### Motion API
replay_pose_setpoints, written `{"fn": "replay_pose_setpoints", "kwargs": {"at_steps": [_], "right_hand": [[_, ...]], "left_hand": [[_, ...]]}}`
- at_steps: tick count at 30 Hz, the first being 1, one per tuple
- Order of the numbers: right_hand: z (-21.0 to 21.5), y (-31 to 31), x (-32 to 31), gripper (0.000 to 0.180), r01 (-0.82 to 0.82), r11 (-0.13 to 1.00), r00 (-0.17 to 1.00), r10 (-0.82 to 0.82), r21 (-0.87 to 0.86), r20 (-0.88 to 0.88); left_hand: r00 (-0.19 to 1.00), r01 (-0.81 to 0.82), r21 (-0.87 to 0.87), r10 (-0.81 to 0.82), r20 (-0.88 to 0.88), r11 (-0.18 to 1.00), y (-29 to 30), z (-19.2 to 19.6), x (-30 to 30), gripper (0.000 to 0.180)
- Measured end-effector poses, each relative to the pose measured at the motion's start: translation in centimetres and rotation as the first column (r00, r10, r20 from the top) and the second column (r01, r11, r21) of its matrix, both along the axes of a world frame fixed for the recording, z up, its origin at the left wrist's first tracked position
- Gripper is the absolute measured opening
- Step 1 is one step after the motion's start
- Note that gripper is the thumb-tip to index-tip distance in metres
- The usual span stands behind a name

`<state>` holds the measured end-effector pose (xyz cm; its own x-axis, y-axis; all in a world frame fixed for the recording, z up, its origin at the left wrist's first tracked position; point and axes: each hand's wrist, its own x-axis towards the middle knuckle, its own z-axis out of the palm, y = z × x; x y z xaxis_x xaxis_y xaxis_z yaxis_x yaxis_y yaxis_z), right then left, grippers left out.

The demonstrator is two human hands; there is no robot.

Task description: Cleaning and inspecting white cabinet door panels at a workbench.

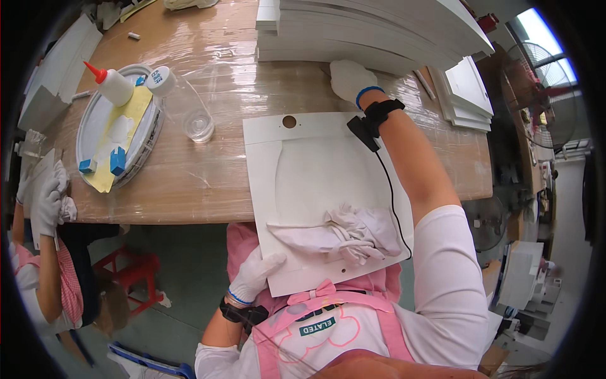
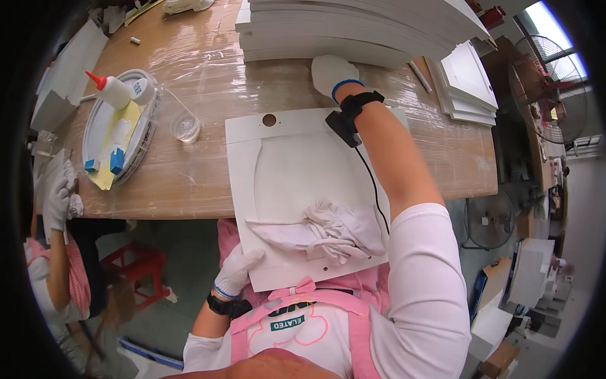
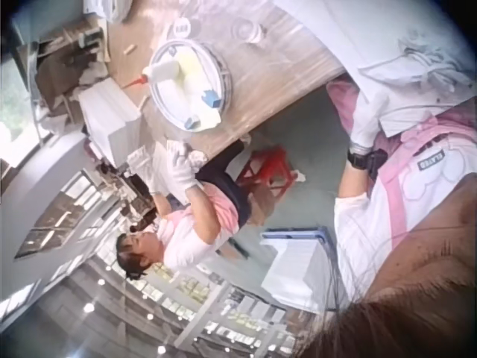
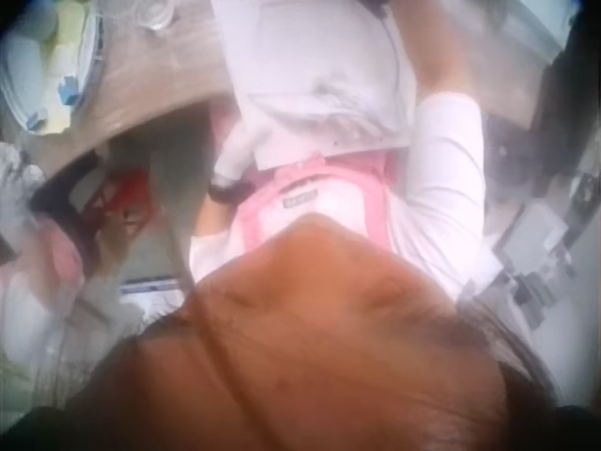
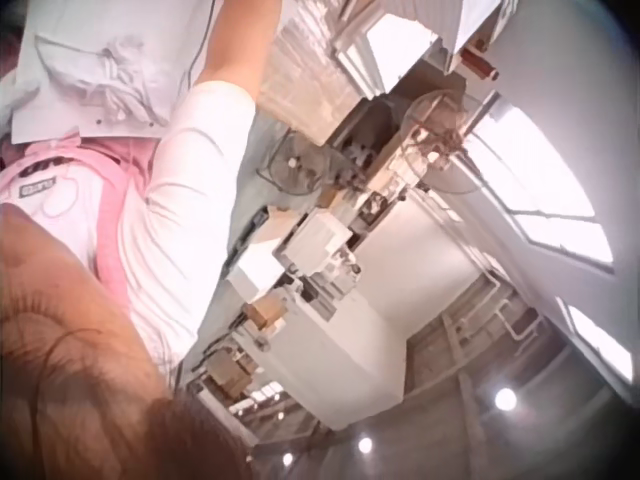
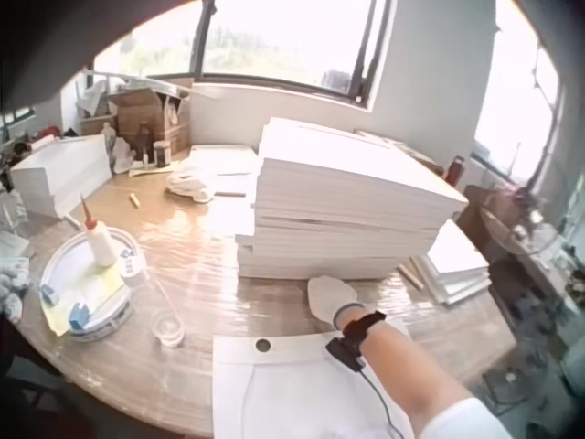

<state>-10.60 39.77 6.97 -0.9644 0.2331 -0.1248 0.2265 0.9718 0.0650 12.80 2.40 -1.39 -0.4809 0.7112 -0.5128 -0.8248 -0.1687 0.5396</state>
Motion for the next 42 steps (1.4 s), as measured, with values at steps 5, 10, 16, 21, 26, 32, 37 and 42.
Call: {"fn": "replay_pose_setpoints", "kwargs": {"at_steps": [5,10,16,21,26,32,37,42], "right_hand": [[-1.1,-0.1,-0.5,0.025,-0.01,1.0,0.997,0.013,0.027,-0.077],[-1.8,2.4,0.7,0.027,0.043,0.997,0.973,-0.057,-0.068,-0.225],[6.3,0.8,9.4,0.024,0.027,0.679,0.965,-0.21,-0.734,-0.158],[3.8,5.2,19.9,0.025,0.107,0.613,0.897,-0.399,-0.783,-0.189],[0.9,3.6,26.0,0.021,0.209,0.823,0.8,-0.454,-0.528,-0.392],[-1.5,4.2,27.1,0.019,0.289,0.944,0.817,-0.331,-0.161,-0.472],[-1.9,3.7,25.2,0.018,0.309,0.941,0.85,-0.338,-0.137,-0.404],[-2.6,4.1,24.9,0.021,0.284,0.949,0.883,-0.315,-0.138,-0.349]], "left_hand": [[0.99,-0.025,-0.13,0.006,-0.141,0.991,0.0,-0.3,-0.3,0.05],[0.984,-0.18,0.038,0.18,0.005,0.983,1.9,1.5,-1.9,0.043],[0.967,-0.252,-0.067,0.253,0.009,0.965,1.9,1.5,-2.5,0.042],[0.96,-0.275,-0.088,0.269,-0.074,0.958,3.4,2.2,-2.6,0.043],[0.98,-0.197,-0.069,0.199,0.029,0.978,2.5,0.5,-1.5,0.035],[0.962,-0.273,-0.103,0.274,-0.009,0.956,4.4,0.8,-2.0,0.038],[0.928,-0.37,-0.02,0.37,0.039,0.929,4.8,0.4,-1.3,0.037],[0.939,-0.343,-0.01,0.343,0.0,0.939,5.1,0.5,-1.0,0.041]]}}
